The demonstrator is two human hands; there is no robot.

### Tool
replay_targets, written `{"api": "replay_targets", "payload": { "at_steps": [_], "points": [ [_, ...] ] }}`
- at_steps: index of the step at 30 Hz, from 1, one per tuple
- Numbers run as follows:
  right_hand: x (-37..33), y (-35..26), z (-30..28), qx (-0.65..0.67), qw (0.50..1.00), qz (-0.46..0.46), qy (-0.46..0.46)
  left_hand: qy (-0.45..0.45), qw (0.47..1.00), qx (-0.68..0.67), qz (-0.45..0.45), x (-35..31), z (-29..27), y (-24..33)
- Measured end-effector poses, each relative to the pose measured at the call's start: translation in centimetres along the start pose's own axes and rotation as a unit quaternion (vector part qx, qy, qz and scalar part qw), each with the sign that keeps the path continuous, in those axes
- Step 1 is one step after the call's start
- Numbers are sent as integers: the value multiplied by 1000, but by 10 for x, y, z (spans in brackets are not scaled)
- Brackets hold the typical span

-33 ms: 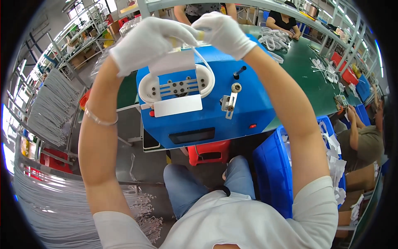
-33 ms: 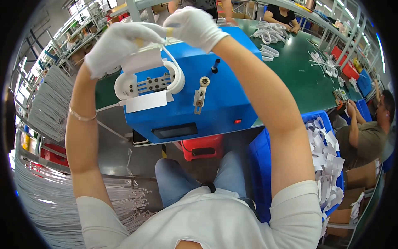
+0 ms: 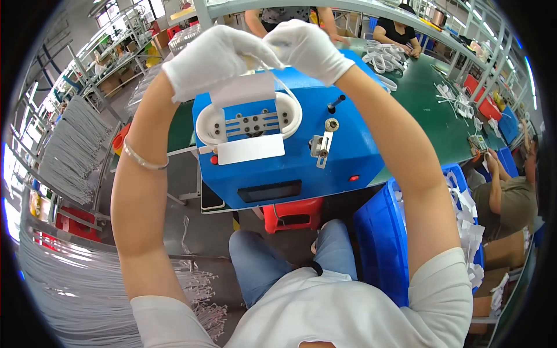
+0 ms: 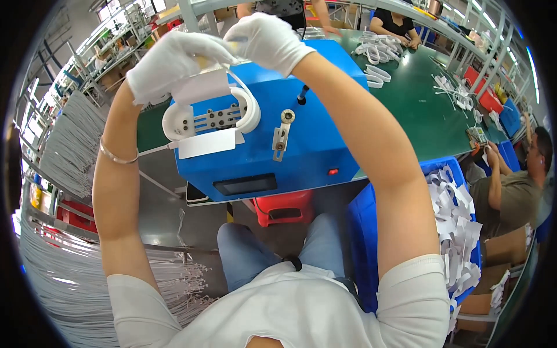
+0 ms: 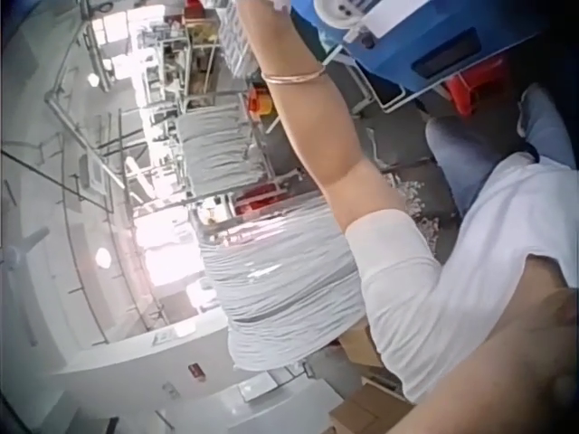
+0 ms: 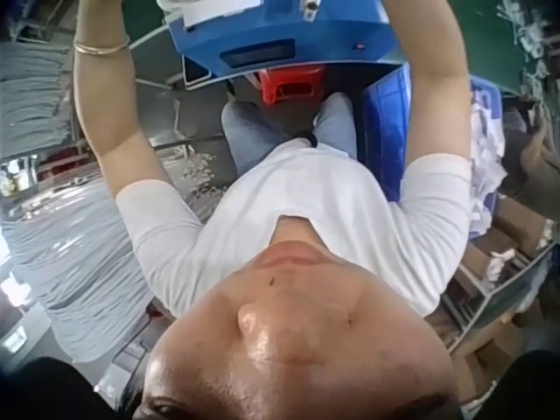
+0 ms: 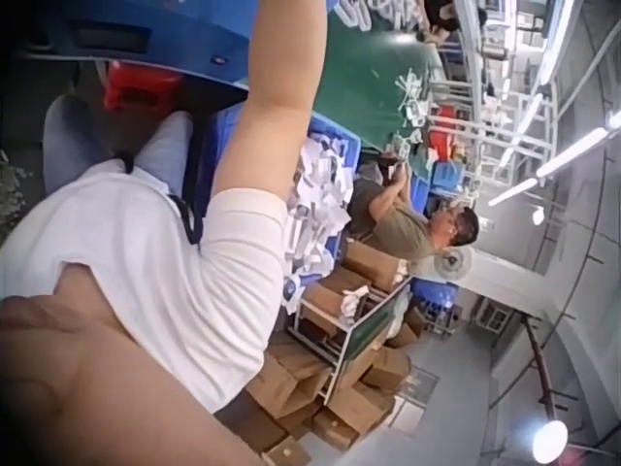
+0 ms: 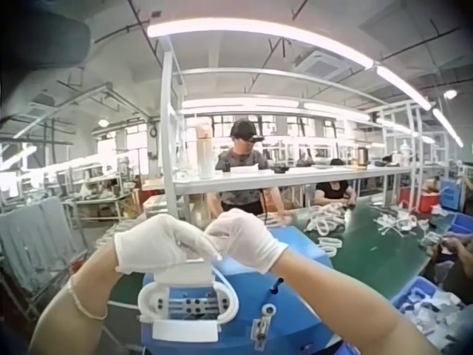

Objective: Manually feed individual cables from a bundle into a processing machine and collect the finished parts in a bin.

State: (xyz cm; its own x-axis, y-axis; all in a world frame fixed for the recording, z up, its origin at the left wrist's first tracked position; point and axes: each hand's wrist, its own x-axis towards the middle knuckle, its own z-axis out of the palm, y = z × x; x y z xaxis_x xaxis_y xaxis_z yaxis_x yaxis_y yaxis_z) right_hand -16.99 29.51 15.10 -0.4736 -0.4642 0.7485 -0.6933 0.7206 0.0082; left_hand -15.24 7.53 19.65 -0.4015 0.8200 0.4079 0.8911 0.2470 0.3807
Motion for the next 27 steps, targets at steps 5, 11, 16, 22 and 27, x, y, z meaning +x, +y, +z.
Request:
{"api": "replay_targets", "payload": {
  "at_steps": [5,11,16,22,27],
  "points": [
    [-6,-37,-10,25,998,-11,64,-46,997,39,-52,-16,-17,1],
    [-27,-103,-49,-60,996,-67,13,-7,986,67,-155,-74,-27,15],
    [-30,-110,-35,-175,977,-72,-98,22,978,166,-127,-84,-13,21],
    [-22,-113,-32,-159,970,19,-181,200,958,200,-40,-78,36,17],
    [-19,-77,-26,86,964,141,-210,240,950,201,-14,-79,48,12]
  ]
}}
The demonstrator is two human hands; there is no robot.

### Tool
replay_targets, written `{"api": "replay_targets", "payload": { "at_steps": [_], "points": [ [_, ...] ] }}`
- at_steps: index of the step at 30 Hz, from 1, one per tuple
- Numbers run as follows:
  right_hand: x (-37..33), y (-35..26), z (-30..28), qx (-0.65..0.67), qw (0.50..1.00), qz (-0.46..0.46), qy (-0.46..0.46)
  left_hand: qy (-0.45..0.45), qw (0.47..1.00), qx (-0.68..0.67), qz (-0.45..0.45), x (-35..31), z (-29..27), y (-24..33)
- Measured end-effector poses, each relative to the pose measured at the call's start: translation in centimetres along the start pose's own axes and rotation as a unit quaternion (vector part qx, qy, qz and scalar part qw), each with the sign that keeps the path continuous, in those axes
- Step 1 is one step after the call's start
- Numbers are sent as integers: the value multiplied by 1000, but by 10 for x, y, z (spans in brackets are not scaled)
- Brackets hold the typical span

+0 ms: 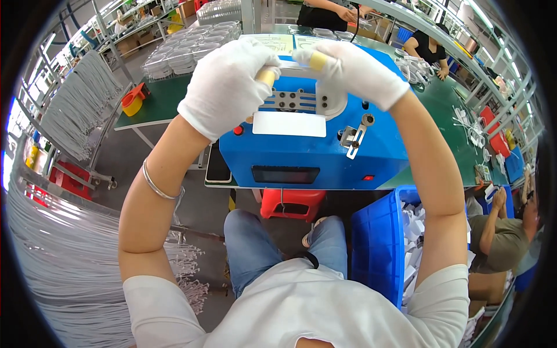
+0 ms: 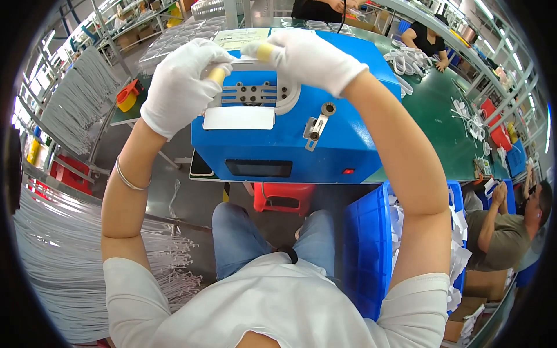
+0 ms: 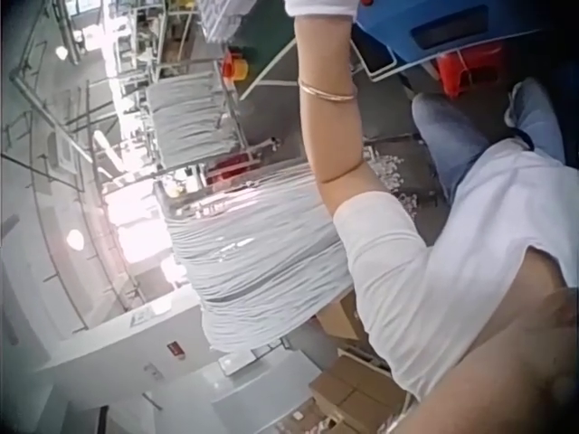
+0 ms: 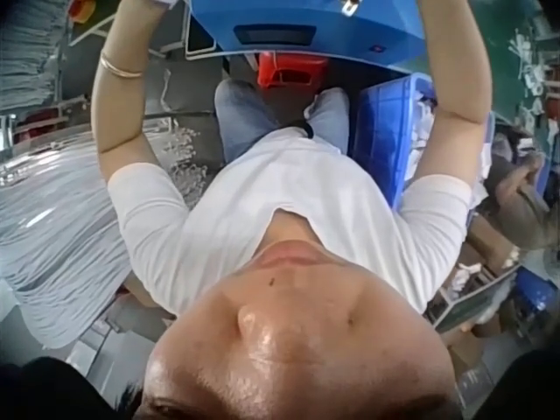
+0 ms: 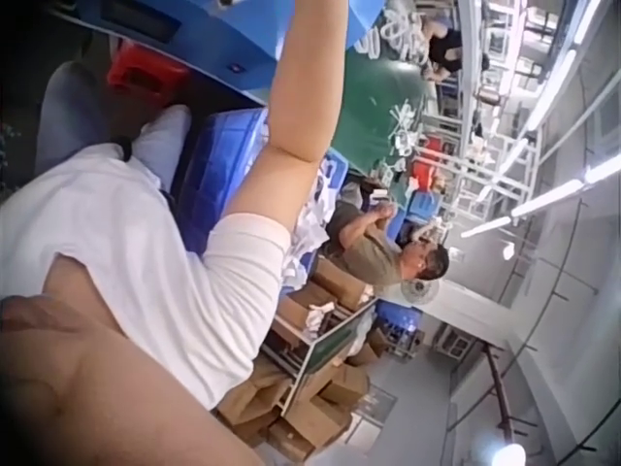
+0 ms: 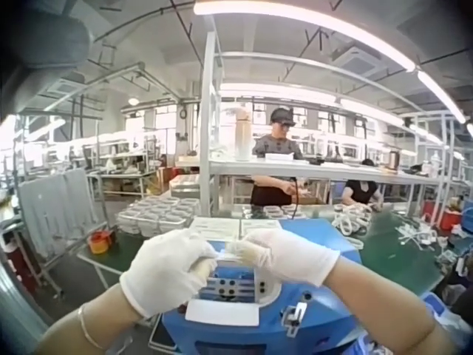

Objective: Manually feed individual cables from a bundle into a processing machine and collect the finished parts in a bin.

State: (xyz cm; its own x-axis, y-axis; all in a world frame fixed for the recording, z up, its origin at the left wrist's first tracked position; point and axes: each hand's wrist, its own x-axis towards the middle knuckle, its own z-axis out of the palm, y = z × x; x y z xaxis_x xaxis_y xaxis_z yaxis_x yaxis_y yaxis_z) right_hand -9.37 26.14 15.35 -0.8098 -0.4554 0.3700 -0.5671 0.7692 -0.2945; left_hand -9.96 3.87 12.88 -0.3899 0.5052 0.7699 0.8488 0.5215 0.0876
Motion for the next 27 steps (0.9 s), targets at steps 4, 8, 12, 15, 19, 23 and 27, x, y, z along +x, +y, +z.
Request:
{"api": "replay_targets", "payload": {
  "at_steps": [4,8,12,15,19,23,27],
  "points": [
    [-1,-17,5,260,951,167,31,14,999,29,32,2,2,-5],
    [-1,-15,12,255,964,40,63,67,991,92,77,7,5,-8],
    [-6,-22,14,166,981,-42,88,-68,997,6,-35,7,4,-9],
    [-4,-23,11,142,984,-47,98,-147,983,-52,-98,8,2,-8],
    [-2,-21,11,92,984,-95,117,-115,985,-77,-98,4,4,-9],
    [-4,-31,12,-81,966,-180,168,-111,986,-78,-97,4,3,-9],
    [-9,-47,14,-248,939,-171,167,-85,990,-84,-74,3,6,-10]
  ]
}}
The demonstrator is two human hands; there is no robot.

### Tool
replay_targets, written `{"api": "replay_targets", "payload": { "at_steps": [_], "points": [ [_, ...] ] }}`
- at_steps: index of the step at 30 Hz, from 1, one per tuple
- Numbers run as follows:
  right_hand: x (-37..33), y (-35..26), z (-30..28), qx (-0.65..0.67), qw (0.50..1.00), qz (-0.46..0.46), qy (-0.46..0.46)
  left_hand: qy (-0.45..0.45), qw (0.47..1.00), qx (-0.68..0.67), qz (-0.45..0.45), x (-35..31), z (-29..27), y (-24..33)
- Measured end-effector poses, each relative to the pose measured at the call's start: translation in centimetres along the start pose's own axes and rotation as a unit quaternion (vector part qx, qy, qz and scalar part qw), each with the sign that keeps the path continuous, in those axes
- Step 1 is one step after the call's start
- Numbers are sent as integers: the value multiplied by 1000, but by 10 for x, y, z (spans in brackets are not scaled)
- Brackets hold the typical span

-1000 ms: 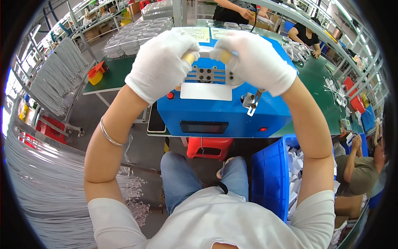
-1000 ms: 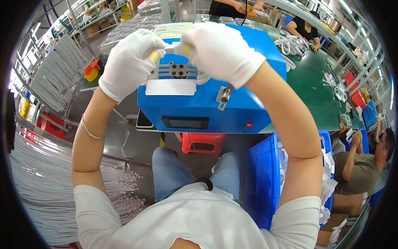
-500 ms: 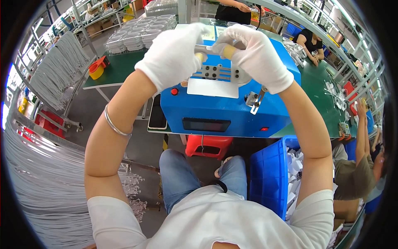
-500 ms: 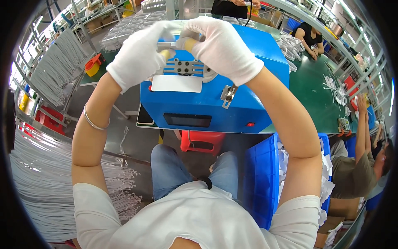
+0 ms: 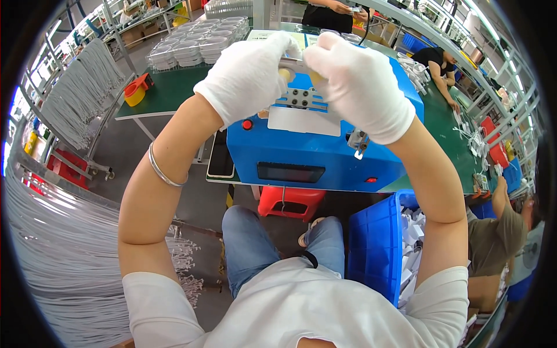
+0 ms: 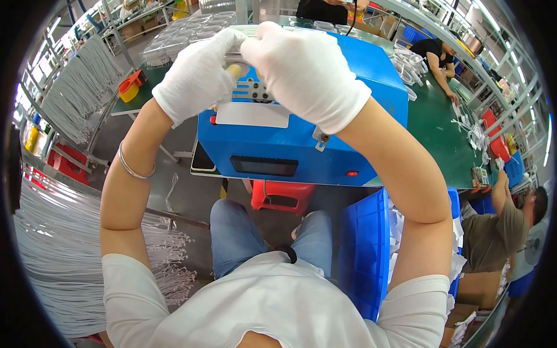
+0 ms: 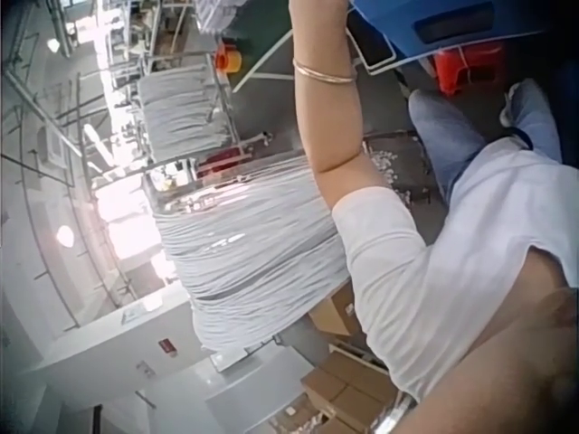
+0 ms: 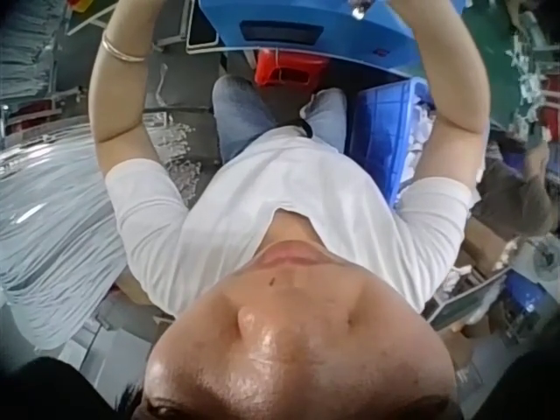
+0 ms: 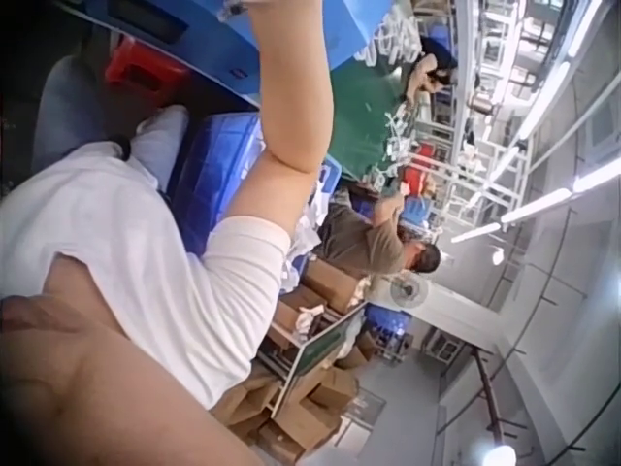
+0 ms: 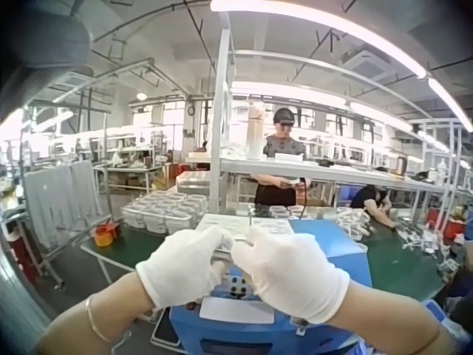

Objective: Manually feed individual cables from a bundle into a processing machine and collect the finished parts in a bin.

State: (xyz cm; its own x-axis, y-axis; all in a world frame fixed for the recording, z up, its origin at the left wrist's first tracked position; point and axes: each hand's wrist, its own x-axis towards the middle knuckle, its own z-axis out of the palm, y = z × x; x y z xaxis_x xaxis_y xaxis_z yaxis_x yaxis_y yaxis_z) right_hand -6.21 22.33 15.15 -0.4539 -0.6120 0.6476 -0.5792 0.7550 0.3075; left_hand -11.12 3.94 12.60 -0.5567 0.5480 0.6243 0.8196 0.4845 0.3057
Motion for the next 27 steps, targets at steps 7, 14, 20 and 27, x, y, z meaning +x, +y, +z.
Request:
{"api": "replay_targets", "payload": {
  "at_steps": [7,14,20,27],
  "points": [
    [0,10,-4,56,998,-15,9,-8,1000,-20,-18,-2,-2,2],
    [13,24,11,382,867,254,-193,19,999,22,14,-4,-3,4],
    [-5,37,18,420,850,278,-156,319,946,58,-13,-51,21,-13],
    [-13,41,9,476,832,209,-193,283,893,-336,-101,-70,47,19]
  ]
}}
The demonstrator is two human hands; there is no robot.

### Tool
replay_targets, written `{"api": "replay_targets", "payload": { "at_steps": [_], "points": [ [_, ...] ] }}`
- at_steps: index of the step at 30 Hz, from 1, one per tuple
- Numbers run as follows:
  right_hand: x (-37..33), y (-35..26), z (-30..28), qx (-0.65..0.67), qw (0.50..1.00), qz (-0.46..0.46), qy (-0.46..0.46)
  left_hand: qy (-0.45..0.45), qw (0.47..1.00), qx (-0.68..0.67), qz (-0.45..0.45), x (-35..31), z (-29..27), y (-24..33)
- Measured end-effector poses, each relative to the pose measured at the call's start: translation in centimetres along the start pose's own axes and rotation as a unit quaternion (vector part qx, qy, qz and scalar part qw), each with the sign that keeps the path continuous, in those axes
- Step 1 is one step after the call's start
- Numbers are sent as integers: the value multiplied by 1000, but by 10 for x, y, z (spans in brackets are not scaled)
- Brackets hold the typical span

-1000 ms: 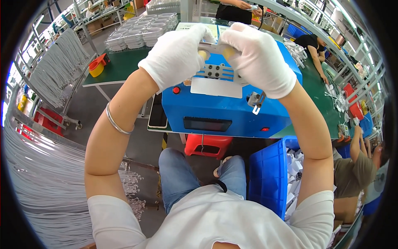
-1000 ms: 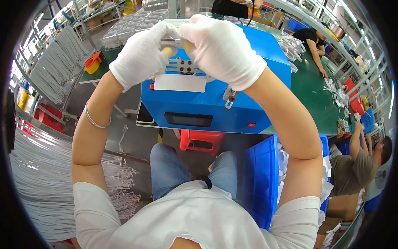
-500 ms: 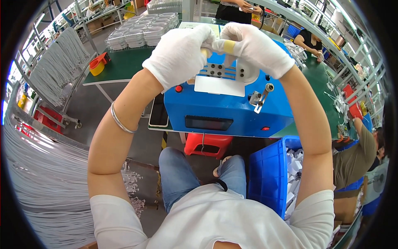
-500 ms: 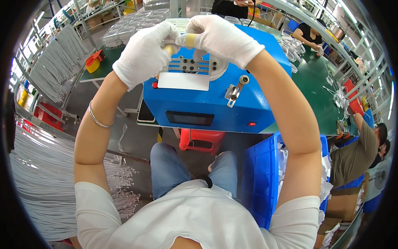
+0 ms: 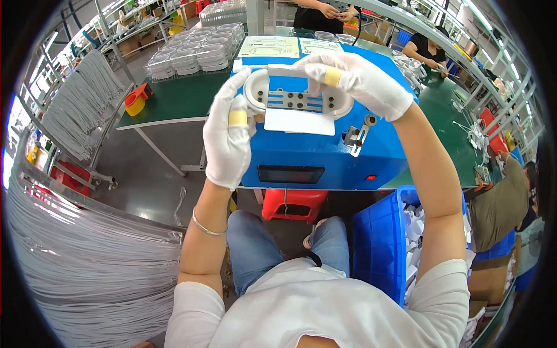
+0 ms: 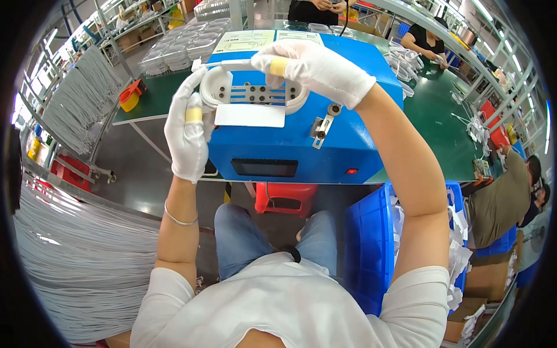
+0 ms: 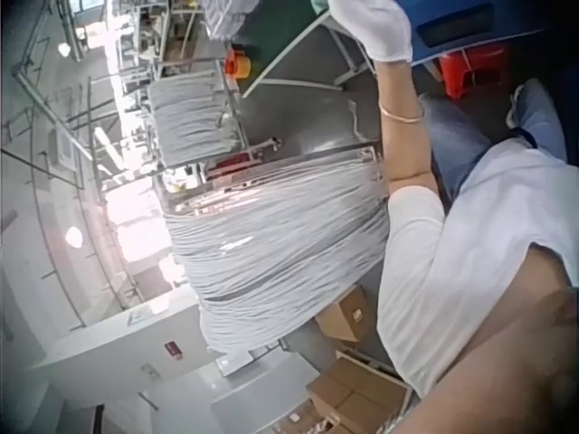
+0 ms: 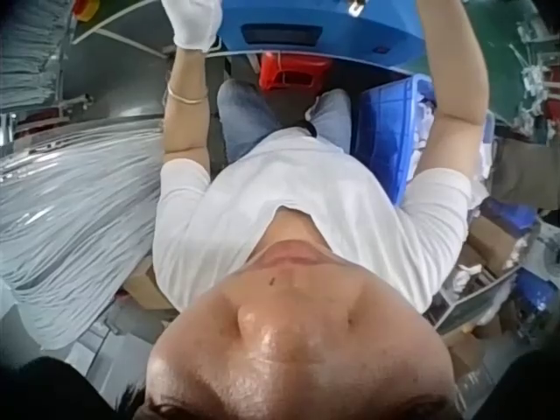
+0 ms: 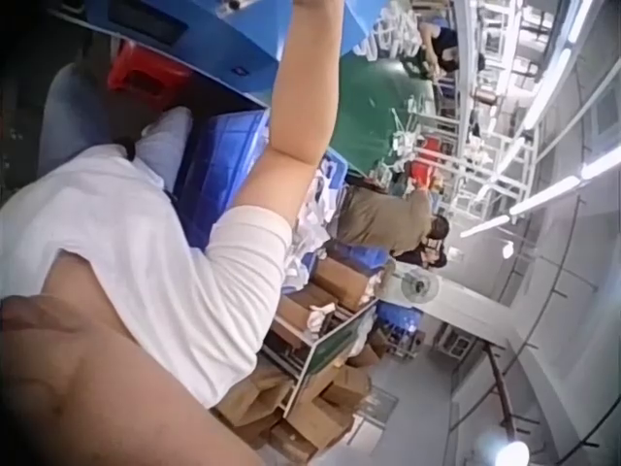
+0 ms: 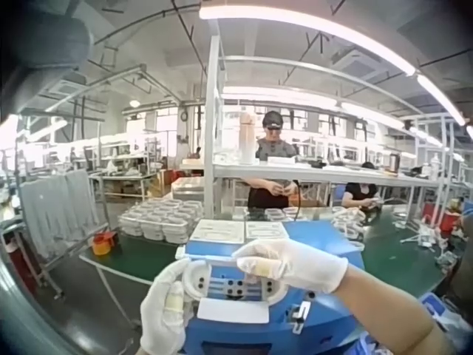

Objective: Manually feed individual cables from a bundle into a processing machine and collect the finished parts in a bin.

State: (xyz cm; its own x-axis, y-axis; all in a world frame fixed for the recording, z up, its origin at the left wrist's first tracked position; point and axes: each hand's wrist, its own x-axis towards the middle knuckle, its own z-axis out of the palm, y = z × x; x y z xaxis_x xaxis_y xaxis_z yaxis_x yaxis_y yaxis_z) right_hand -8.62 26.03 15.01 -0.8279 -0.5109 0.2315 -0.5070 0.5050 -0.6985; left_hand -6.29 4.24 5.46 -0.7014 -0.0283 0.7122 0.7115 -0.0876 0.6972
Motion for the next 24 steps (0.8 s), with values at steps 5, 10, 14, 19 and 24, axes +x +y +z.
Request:
{"api": "replay_targets", "payload": {
  "at_steps": [5,10,14,19,24],
  "points": [
    [-8,-16,9,55,995,85,7,121,982,-103,-105,-50,10,-9],
    [-7,-9,6,-133,990,16,37,-37,894,-294,-337,-44,42,-11],
    [-23,-34,0,-195,970,-119,86,-23,940,-313,-136,-44,41,26],
    [-66,-48,-62,31,966,158,204,-123,973,-117,-159,-32,32,73],
    [-203,155,-149,80,886,268,369,-327,893,13,-310,-55,-43,39]
  ]
}}
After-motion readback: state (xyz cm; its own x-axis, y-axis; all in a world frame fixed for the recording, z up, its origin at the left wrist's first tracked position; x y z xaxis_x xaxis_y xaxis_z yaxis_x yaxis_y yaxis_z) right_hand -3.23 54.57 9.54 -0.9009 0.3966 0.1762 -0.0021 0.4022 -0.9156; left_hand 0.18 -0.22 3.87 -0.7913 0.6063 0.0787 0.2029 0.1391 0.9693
